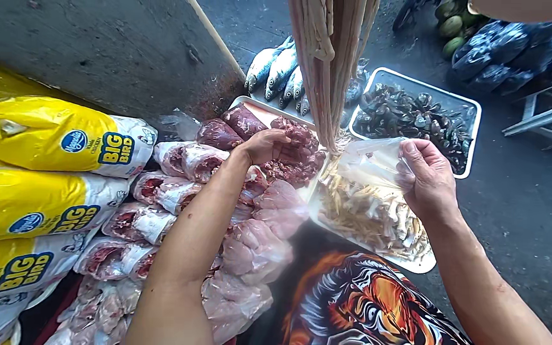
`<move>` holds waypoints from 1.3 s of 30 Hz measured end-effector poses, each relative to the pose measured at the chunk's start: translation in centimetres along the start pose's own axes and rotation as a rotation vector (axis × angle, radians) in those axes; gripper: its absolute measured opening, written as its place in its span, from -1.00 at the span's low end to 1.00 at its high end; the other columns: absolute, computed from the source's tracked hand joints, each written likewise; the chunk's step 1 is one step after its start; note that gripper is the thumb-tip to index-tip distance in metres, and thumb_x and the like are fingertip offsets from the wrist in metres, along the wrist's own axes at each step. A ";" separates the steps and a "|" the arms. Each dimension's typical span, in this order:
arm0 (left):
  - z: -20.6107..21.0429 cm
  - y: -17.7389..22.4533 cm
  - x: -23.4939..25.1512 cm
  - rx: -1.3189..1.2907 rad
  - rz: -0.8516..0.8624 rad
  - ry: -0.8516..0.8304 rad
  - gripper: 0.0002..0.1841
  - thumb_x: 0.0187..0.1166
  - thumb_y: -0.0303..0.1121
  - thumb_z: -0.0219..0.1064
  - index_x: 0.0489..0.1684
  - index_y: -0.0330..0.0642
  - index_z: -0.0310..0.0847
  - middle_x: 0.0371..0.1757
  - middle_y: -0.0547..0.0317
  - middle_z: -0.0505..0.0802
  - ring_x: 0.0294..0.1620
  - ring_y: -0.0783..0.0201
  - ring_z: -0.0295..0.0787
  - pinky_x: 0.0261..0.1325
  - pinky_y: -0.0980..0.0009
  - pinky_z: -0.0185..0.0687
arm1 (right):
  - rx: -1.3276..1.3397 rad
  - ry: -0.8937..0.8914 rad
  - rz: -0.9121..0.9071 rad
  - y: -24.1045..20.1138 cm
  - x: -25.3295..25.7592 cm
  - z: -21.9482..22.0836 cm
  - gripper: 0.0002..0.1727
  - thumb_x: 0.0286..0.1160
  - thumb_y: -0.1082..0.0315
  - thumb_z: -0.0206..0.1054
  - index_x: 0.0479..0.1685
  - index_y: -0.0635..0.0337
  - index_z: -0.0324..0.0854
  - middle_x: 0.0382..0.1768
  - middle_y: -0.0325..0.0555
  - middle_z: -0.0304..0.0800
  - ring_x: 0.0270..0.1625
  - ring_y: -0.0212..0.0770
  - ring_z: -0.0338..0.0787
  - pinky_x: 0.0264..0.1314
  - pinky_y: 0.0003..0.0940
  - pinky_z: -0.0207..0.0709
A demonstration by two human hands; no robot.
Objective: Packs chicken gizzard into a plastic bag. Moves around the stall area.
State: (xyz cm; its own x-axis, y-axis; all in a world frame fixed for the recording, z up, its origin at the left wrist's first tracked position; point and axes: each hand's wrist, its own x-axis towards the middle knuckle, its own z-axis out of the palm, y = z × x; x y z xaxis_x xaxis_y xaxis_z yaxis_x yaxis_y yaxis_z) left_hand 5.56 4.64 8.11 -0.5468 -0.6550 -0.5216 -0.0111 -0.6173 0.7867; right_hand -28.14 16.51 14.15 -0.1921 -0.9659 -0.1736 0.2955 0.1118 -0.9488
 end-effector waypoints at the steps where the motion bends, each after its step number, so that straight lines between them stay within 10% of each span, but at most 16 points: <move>1: 0.2 0.1 -0.1 0.034 0.005 -0.016 -0.70 0.67 -0.41 -0.13 0.01 -0.11 0.57 -0.10 0.11 0.93 -0.06 0.18 0.93 0.10 0.18 0.85 | 0.003 -0.004 0.004 0.0 0.0 0.1 -0.88 0.76 0.34 0.19 -0.03 0.09 0.64 -0.44 -0.29 0.61 -0.66 -0.51 0.43 -0.60 -0.64 0.43; 5: 4.5 2.3 -1.1 0.224 0.011 -0.127 -0.77 0.64 -0.51 -0.02 -0.22 -0.15 0.61 -0.25 0.20 0.91 -0.24 0.35 0.88 -0.12 0.41 0.83 | 0.013 -0.018 0.011 0.3 0.2 0.3 -0.88 0.75 0.34 0.20 -0.02 0.11 0.64 -0.43 -0.28 0.61 -0.67 -0.52 0.40 -0.63 -0.66 0.38; 9: 10.5 4.2 0.4 0.313 0.014 -0.417 -0.75 0.77 -0.49 0.02 -0.01 -0.30 0.68 -0.17 0.15 0.90 -0.24 0.36 0.86 -0.08 0.40 0.83 | -0.007 -0.036 0.024 0.6 0.1 1.0 -0.87 0.75 0.34 0.21 0.00 0.12 0.65 -0.43 -0.29 0.62 -0.67 -0.54 0.39 -0.64 -0.68 0.36; 12: 14.9 3.5 3.8 0.214 -0.050 -0.277 -0.76 0.83 -0.43 0.03 -0.03 -0.40 0.60 -0.25 0.10 0.83 -0.28 0.34 0.83 -0.06 0.36 0.83 | -0.011 -0.069 0.013 0.7 -0.2 1.5 -0.86 0.76 0.35 0.20 0.02 0.15 0.65 -0.42 -0.26 0.67 -0.69 -0.54 0.40 -0.66 -0.67 0.35; 15: 17.8 1.5 6.5 0.174 -0.019 -0.047 -0.68 0.79 -0.44 0.10 0.40 -0.36 0.46 0.08 -0.09 0.77 -0.03 0.23 0.77 0.12 0.25 0.73 | 0.000 -0.062 -0.005 0.5 -0.1 1.3 -0.86 0.77 0.38 0.16 0.01 0.20 0.62 -0.36 -0.23 0.72 -0.67 -0.55 0.44 -0.67 -0.69 0.37; 19: 19.5 0.3 5.4 0.811 0.095 -0.017 -0.62 0.78 -0.31 0.12 0.42 -0.34 0.54 0.23 -0.24 0.77 0.32 -0.07 0.71 0.37 -0.08 0.57 | 0.002 -0.043 -0.013 0.4 0.3 0.8 -0.87 0.79 0.37 0.15 0.02 0.18 0.59 -0.35 -0.26 0.70 -0.66 -0.56 0.43 -0.68 -0.70 0.33; 24: 15.6 1.5 0.5 0.899 0.332 -0.019 -0.71 0.73 -0.43 0.11 -0.01 -0.22 0.83 -0.06 0.05 0.90 -0.04 0.20 0.82 0.11 0.11 0.68 | 0.008 -0.015 -0.024 -0.1 0.5 0.0 -0.87 0.80 0.36 0.14 -0.02 0.14 0.59 -0.40 -0.33 0.63 -0.69 -0.58 0.38 -0.69 -0.73 0.31; 28: 7.8 3.3 -0.9 1.113 0.063 -0.068 -0.76 0.72 -0.33 0.23 -0.15 -0.10 0.89 -0.25 0.17 0.91 -0.21 0.24 0.83 -0.03 0.08 0.71 | 0.024 0.020 -0.028 -0.3 0.7 -0.8 -0.87 0.79 0.36 0.16 -0.02 0.16 0.59 -0.40 -0.31 0.62 -0.68 -0.56 0.38 -0.68 -0.71 0.33; 31: 2.0 0.5 2.4 1.296 -0.210 0.196 -0.72 0.62 -0.21 0.35 0.09 -0.15 0.84 0.00 -0.18 0.89 0.12 -0.16 0.82 0.23 -0.29 0.61 | 0.046 0.031 -0.025 -0.2 0.7 -0.7 -0.87 0.79 0.37 0.15 -0.03 0.18 0.59 -0.42 -0.29 0.61 -0.68 -0.55 0.38 -0.68 -0.70 0.33; 34: -0.5 -4.0 7.0 1.302 -0.418 0.403 0.05 0.21 0.03 0.70 0.84 0.02 0.23 0.66 -0.58 0.33 0.46 -0.52 0.52 0.34 -0.45 0.52 | 0.060 0.024 -0.013 -0.1 0.5 -0.3 -0.87 0.80 0.37 0.14 -0.03 0.18 0.58 -0.42 -0.29 0.60 -0.70 -0.55 0.36 -0.69 -0.71 0.32; 36: -0.1 -6.4 9.5 1.306 -0.503 0.454 0.36 -0.02 0.12 0.80 0.96 0.31 -0.12 0.82 -0.54 0.02 0.59 -0.59 0.32 0.29 -0.46 0.53 | 0.059 0.019 -0.014 0.0 0.4 -0.5 -0.86 0.80 0.37 0.13 -0.04 0.18 0.58 -0.42 -0.29 0.59 -0.70 -0.55 0.35 -0.70 -0.70 0.30; 39: 1.5 -8.3 11.4 1.334 -0.450 0.482 0.22 0.02 -0.14 0.79 0.90 0.27 0.07 0.77 -0.54 0.15 0.64 -0.61 0.22 0.24 -0.45 0.60 | 0.060 0.039 -0.021 0.0 0.6 -1.3 -0.87 0.80 0.37 0.13 -0.03 0.18 0.57 -0.42 -0.28 0.60 -0.70 -0.55 0.36 -0.69 -0.70 0.32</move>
State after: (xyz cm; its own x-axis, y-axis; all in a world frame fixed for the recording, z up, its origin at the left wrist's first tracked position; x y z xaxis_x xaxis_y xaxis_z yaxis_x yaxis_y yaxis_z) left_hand -1.80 2.95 -3.85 0.0308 -0.7647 -0.6436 -0.9851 -0.1322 0.1099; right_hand -29.50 16.24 13.73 -0.2347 -0.9579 -0.1654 0.3463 0.0766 -0.9350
